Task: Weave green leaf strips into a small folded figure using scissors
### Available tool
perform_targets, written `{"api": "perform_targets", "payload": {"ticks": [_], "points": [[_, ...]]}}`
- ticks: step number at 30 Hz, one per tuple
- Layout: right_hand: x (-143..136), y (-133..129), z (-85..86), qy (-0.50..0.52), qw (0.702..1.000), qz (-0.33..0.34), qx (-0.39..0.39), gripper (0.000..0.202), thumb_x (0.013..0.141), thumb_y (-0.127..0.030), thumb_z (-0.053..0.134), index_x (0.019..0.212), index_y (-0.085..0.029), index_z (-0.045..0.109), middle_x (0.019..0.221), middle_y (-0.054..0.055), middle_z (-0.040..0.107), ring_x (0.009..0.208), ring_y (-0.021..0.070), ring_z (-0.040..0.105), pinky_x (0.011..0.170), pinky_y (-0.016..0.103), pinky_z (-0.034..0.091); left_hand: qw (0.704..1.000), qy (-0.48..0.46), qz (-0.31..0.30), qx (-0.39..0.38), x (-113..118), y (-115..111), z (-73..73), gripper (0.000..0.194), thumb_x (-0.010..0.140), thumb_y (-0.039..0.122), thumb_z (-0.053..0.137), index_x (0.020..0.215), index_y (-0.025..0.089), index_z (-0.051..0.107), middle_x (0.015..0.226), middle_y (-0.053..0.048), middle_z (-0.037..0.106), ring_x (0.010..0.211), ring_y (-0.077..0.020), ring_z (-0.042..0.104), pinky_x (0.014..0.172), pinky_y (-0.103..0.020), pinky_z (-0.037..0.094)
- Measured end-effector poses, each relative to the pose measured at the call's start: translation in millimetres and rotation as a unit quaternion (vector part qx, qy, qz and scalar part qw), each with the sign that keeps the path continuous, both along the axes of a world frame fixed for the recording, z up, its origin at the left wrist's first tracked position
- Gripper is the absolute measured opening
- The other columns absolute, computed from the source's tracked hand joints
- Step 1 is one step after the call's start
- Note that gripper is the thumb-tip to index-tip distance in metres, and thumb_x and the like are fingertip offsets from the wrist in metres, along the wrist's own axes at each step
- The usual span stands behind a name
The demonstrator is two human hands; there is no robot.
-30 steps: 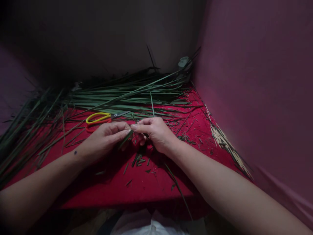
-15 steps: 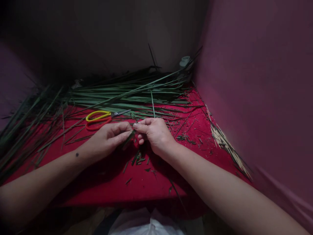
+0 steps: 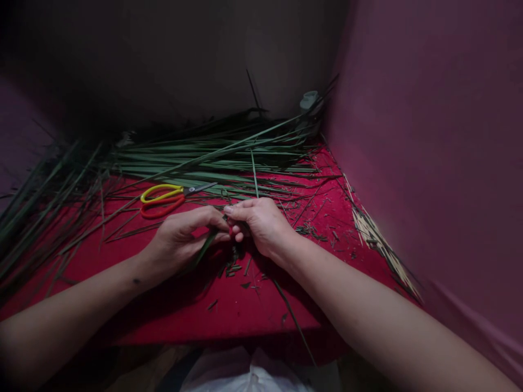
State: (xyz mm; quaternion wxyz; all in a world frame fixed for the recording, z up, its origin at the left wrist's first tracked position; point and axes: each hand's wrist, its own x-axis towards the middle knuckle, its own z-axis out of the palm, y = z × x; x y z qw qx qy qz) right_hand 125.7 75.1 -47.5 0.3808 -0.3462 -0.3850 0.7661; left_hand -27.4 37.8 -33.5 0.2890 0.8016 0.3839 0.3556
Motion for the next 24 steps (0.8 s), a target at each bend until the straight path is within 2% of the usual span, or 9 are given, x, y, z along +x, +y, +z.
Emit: {"api": "perform_targets", "payload": {"ticks": [3, 7, 11, 16, 21, 24], "points": [[1.1, 1.1, -0.1, -0.007, 1.000, 0.002, 0.005, 0.026, 0.060, -0.027, 0.074, 0.052, -0.013, 0.053, 0.044, -0.002, 0.052, 0.036, 0.0052, 0.044, 0.035, 0.017, 0.035, 1.000, 0.011, 0.002, -0.007, -0.8, 0.6, 4.5, 0.006, 0.078, 0.020, 0.062, 0.081, 0.018, 0.067, 0.082, -0.004, 0.067, 0.079, -0.0134, 0.061, 0.075, -0.025, 0.047], [1.5, 1.4, -1.1, -0.009, 1.000, 0.015, 0.010, 0.024, 0.062, -0.026, 0.073, 0.054, -0.012, 0.055, 0.045, -0.001, 0.054, 0.036, 0.0056, 0.046, 0.034, 0.017, 0.035, 0.999, 0.025, 0.026, -0.041, -2.5, 1.3, 8.2, 0.012, 0.079, 0.023, 0.061, 0.084, 0.020, 0.072, 0.081, -0.004, 0.067, 0.077, -0.0140, 0.062, 0.072, -0.024, 0.048], [0.4, -0.1, -1.2, -0.013, 1.000, 0.008, 0.003, 0.024, 0.062, -0.027, 0.072, 0.056, -0.012, 0.055, 0.046, -0.001, 0.054, 0.037, 0.0057, 0.047, 0.035, 0.017, 0.036, 0.998, 0.035, 0.001, -0.057, -1.9, 0.6, 11.2, 0.013, 0.080, 0.022, 0.059, 0.081, 0.020, 0.072, 0.079, -0.003, 0.070, 0.072, -0.0123, 0.063, 0.067, -0.021, 0.048], [-0.6, -2.6, -0.2, -0.024, 0.999, 0.016, 0.023, 0.027, 0.062, -0.031, 0.073, 0.055, -0.013, 0.053, 0.044, -0.002, 0.052, 0.036, 0.0054, 0.045, 0.035, 0.016, 0.035, 0.997, 0.046, 0.008, -0.057, -0.1, -3.0, 14.5, 0.012, 0.078, 0.020, 0.059, 0.074, 0.019, 0.071, 0.073, -0.001, 0.070, 0.065, -0.0113, 0.062, 0.062, -0.019, 0.047], [-1.3, -5.1, 1.8, -0.029, 0.999, -0.008, 0.015, 0.025, 0.062, -0.028, 0.071, 0.056, -0.014, 0.052, 0.043, -0.002, 0.051, 0.035, 0.0054, 0.044, 0.033, 0.016, 0.035, 0.997, 0.060, -0.002, -0.041, -2.1, -5.8, 13.0, 0.012, 0.079, 0.020, 0.059, 0.081, 0.020, 0.071, 0.073, 0.000, 0.071, 0.064, -0.0112, 0.063, 0.059, -0.018, 0.045], [-2.2, -6.6, 2.7, -0.024, 1.000, -0.012, 0.007, 0.022, 0.064, -0.025, 0.070, 0.058, -0.014, 0.052, 0.043, -0.003, 0.050, 0.035, 0.0059, 0.045, 0.033, 0.017, 0.035, 0.998, 0.063, -0.014, -0.013, -3.5, -7.6, 11.6, 0.015, 0.079, 0.015, 0.058, 0.083, 0.021, 0.071, 0.076, 0.001, 0.072, 0.067, -0.0107, 0.065, 0.061, -0.017, 0.046]]}}
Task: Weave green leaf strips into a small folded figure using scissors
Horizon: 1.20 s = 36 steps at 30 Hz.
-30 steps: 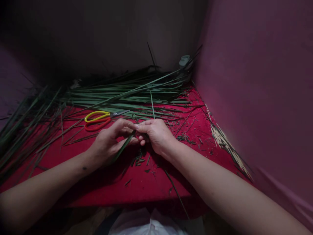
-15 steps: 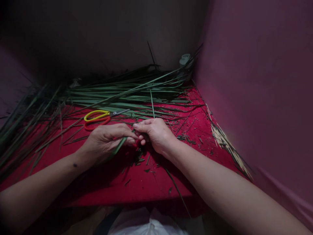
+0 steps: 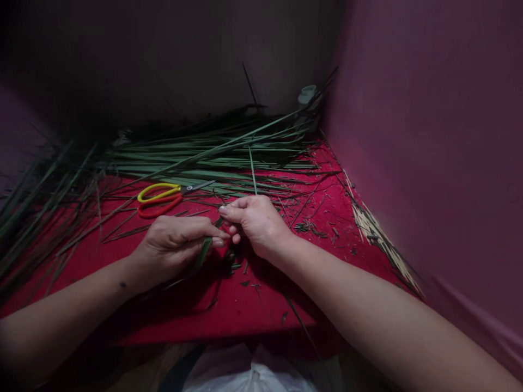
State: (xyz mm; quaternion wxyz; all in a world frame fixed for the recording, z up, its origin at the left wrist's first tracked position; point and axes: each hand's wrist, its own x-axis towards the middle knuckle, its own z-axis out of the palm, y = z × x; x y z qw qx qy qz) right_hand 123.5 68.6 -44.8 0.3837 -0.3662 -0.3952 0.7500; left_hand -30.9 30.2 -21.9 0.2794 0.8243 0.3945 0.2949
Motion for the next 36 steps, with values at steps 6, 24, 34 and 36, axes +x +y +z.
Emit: {"api": "perform_targets", "payload": {"ticks": [6, 24, 34, 36], "points": [[-1.7, 1.3, -1.5, 0.005, 1.000, -0.012, 0.019, 0.023, 0.065, -0.025, 0.069, 0.056, -0.015, 0.051, 0.042, -0.005, 0.048, 0.034, 0.0054, 0.043, 0.033, 0.016, 0.035, 0.999, -0.017, 0.000, 0.031, 1.1, -0.7, -3.1, 0.015, 0.078, 0.012, 0.059, 0.083, 0.020, 0.071, 0.076, 0.000, 0.072, 0.067, -0.0101, 0.065, 0.060, -0.015, 0.046], [15.3, 18.5, -0.2, 0.056, 0.995, 0.074, 0.024, 0.016, 0.061, -0.022, 0.073, 0.068, -0.010, 0.064, 0.052, -0.001, 0.056, 0.045, 0.0087, 0.054, 0.045, 0.020, 0.044, 0.982, 0.011, -0.011, 0.188, 0.9, 4.1, -9.8, 0.011, 0.077, 0.010, 0.060, 0.084, 0.015, 0.067, 0.063, 0.000, 0.063, 0.053, -0.0062, 0.057, 0.052, -0.013, 0.042], [15.0, 20.6, -3.1, 0.053, 0.997, 0.054, 0.012, 0.014, 0.059, -0.017, 0.072, 0.064, -0.010, 0.060, 0.051, 0.000, 0.057, 0.042, 0.0098, 0.055, 0.041, 0.021, 0.045, 0.998, 0.015, -0.026, 0.061, -1.0, 3.7, 1.2, 0.019, 0.081, 0.014, 0.055, 0.097, 0.017, 0.066, 0.083, -0.004, 0.070, 0.075, -0.0121, 0.065, 0.070, -0.019, 0.049], [14.9, 20.2, -2.6, 0.059, 0.997, 0.055, 0.012, 0.013, 0.059, -0.016, 0.071, 0.065, -0.010, 0.060, 0.052, 0.000, 0.057, 0.042, 0.0094, 0.054, 0.041, 0.021, 0.045, 1.000, -0.016, -0.016, -0.006, -2.2, 3.7, 2.3, 0.027, 0.082, 0.017, 0.054, 0.108, 0.019, 0.061, 0.091, -0.005, 0.070, 0.082, -0.0141, 0.065, 0.075, -0.022, 0.049]]}}
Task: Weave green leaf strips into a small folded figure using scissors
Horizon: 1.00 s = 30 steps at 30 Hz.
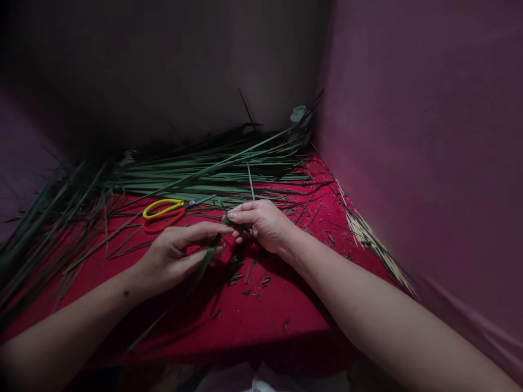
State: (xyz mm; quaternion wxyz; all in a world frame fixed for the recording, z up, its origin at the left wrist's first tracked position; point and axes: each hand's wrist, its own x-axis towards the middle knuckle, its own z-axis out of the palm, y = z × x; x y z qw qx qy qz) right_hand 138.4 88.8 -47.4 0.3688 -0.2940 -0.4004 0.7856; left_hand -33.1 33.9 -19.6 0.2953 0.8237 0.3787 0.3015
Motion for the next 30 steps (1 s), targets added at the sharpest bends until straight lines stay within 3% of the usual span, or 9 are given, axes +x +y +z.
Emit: {"api": "perform_targets", "payload": {"ticks": [3, 9, 14, 20, 23, 28, 30], "points": [[0.1, -0.1, -0.5, 0.008, 1.000, 0.005, -0.012, 0.014, 0.059, -0.015, 0.071, 0.068, -0.010, 0.061, 0.057, 0.001, 0.060, 0.043, 0.0092, 0.055, 0.041, 0.021, 0.046, 0.995, -0.048, 0.042, -0.073, -0.9, -0.2, -0.4, 0.034, 0.080, 0.022, 0.057, 0.114, 0.019, 0.056, 0.084, -0.003, 0.069, 0.075, -0.0149, 0.065, 0.070, -0.024, 0.050], [-0.7, -0.4, -2.1, 0.019, 1.000, -0.001, -0.010, 0.018, 0.058, -0.016, 0.074, 0.070, -0.010, 0.061, 0.056, 0.000, 0.059, 0.044, 0.0095, 0.056, 0.042, 0.021, 0.046, 0.970, -0.130, 0.106, -0.179, 1.6, 1.3, 0.7, 0.026, 0.076, 0.026, 0.061, 0.099, 0.016, 0.056, 0.067, -0.001, 0.064, 0.058, -0.0132, 0.060, 0.054, -0.023, 0.049], [-1.8, -4.0, 0.5, 0.001, 1.000, 0.003, -0.004, 0.020, 0.058, -0.018, 0.074, 0.069, -0.011, 0.059, 0.054, 0.000, 0.059, 0.043, 0.0087, 0.054, 0.042, 0.020, 0.045, 0.938, -0.204, 0.194, -0.203, -0.9, 10.1, 2.8, 0.019, 0.080, 0.030, 0.058, 0.092, 0.016, 0.050, 0.070, -0.001, 0.062, 0.057, -0.0119, 0.058, 0.050, -0.022, 0.047], [-5.3, -10.5, 1.6, -0.034, 0.999, 0.024, 0.018, 0.015, 0.061, -0.017, 0.070, 0.069, -0.013, 0.059, 0.052, -0.002, 0.058, 0.039, 0.0079, 0.051, 0.039, 0.020, 0.041, 0.922, -0.239, 0.179, -0.248, -4.2, 14.7, 2.6, 0.025, 0.081, 0.037, 0.056, 0.096, 0.016, 0.055, 0.073, -0.001, 0.060, 0.058, -0.0107, 0.056, 0.051, -0.022, 0.046], [-6.8, -12.7, 3.1, -0.044, 0.998, 0.031, 0.016, 0.012, 0.061, -0.017, 0.068, 0.067, -0.012, 0.059, 0.051, -0.002, 0.057, 0.039, 0.0075, 0.050, 0.038, 0.020, 0.040, 0.935, -0.203, 0.186, -0.225, -3.8, 13.6, 3.3, 0.022, 0.081, 0.034, 0.056, 0.096, 0.017, 0.060, 0.068, 0.000, 0.061, 0.056, -0.0099, 0.055, 0.052, -0.022, 0.046], [-8.3, -14.9, 4.9, -0.056, 0.998, 0.039, 0.013, 0.011, 0.060, -0.017, 0.066, 0.064, -0.012, 0.058, 0.048, -0.002, 0.055, 0.037, 0.0073, 0.048, 0.037, 0.019, 0.039, 0.965, -0.109, 0.231, -0.054, -3.5, 13.9, 0.5, 0.013, 0.077, 0.025, 0.060, 0.085, 0.018, 0.068, 0.076, -0.001, 0.067, 0.068, -0.0121, 0.060, 0.065, -0.023, 0.048], [-8.7, -15.9, 4.3, -0.060, 0.997, 0.043, 0.016, 0.010, 0.061, -0.017, 0.065, 0.064, -0.012, 0.057, 0.048, -0.002, 0.055, 0.037, 0.0073, 0.048, 0.036, 0.019, 0.038, 0.966, -0.104, 0.234, -0.029, -2.5, 13.3, -0.9, 0.014, 0.077, 0.022, 0.059, 0.086, 0.018, 0.069, 0.075, 0.000, 0.067, 0.067, -0.0119, 0.060, 0.065, -0.022, 0.048]]}}
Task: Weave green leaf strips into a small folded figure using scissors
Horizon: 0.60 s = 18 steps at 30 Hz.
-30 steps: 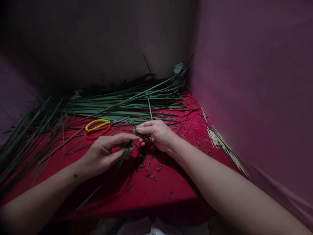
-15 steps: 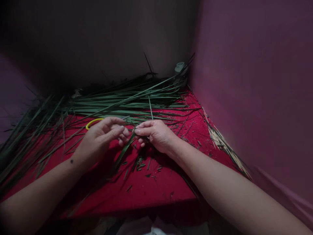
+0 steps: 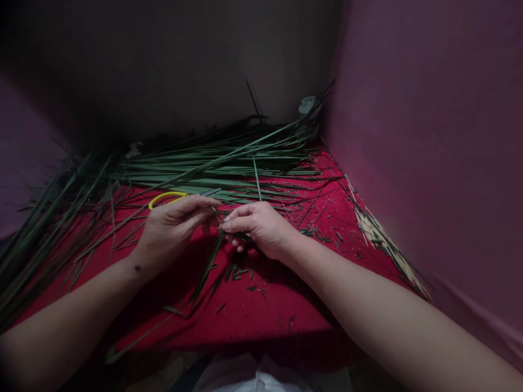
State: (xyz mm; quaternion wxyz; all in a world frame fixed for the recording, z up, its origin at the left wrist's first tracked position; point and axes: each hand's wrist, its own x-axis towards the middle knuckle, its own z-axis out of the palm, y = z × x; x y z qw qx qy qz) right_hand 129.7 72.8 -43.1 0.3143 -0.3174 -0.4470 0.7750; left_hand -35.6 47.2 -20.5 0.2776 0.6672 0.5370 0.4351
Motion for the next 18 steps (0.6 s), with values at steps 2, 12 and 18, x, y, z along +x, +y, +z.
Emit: {"api": "perform_targets", "payload": {"ticks": [2, 12, 18], "points": [[-0.3, -0.9, -1.0, -0.008, 1.000, 0.000, 0.002, 0.009, 0.062, -0.018, 0.065, 0.064, -0.013, 0.057, 0.048, -0.002, 0.055, 0.037, 0.0076, 0.048, 0.034, 0.018, 0.035, 1.000, -0.015, -0.001, -0.015, 1.5, -1.3, -0.3, 0.016, 0.078, 0.023, 0.057, 0.089, 0.018, 0.068, 0.069, 0.001, 0.066, 0.060, -0.0111, 0.060, 0.061, -0.022, 0.049], [-5.8, -4.0, -5.2, -0.031, 0.999, -0.017, 0.022, 0.008, 0.061, -0.017, 0.064, 0.060, -0.014, 0.057, 0.046, -0.003, 0.053, 0.036, 0.0078, 0.047, 0.034, 0.018, 0.035, 0.995, -0.081, 0.018, -0.051, 7.0, -4.2, 1.4, 0.013, 0.076, 0.018, 0.057, 0.085, 0.013, 0.065, 0.064, 0.000, 0.067, 0.057, -0.0124, 0.063, 0.060, -0.024, 0.052], [-6.1, -4.2, -7.0, -0.033, 0.999, -0.021, 0.020, 0.007, 0.062, -0.017, 0.063, 0.060, -0.014, 0.057, 0.048, -0.002, 0.055, 0.037, 0.0077, 0.048, 0.033, 0.018, 0.035, 0.987, -0.129, -0.003, -0.099, 6.6, -3.7, 3.9, 0.016, 0.078, 0.023, 0.057, 0.089, 0.012, 0.063, 0.069, -0.002, 0.067, 0.058, -0.0123, 0.062, 0.058, -0.024, 0.052]]}}
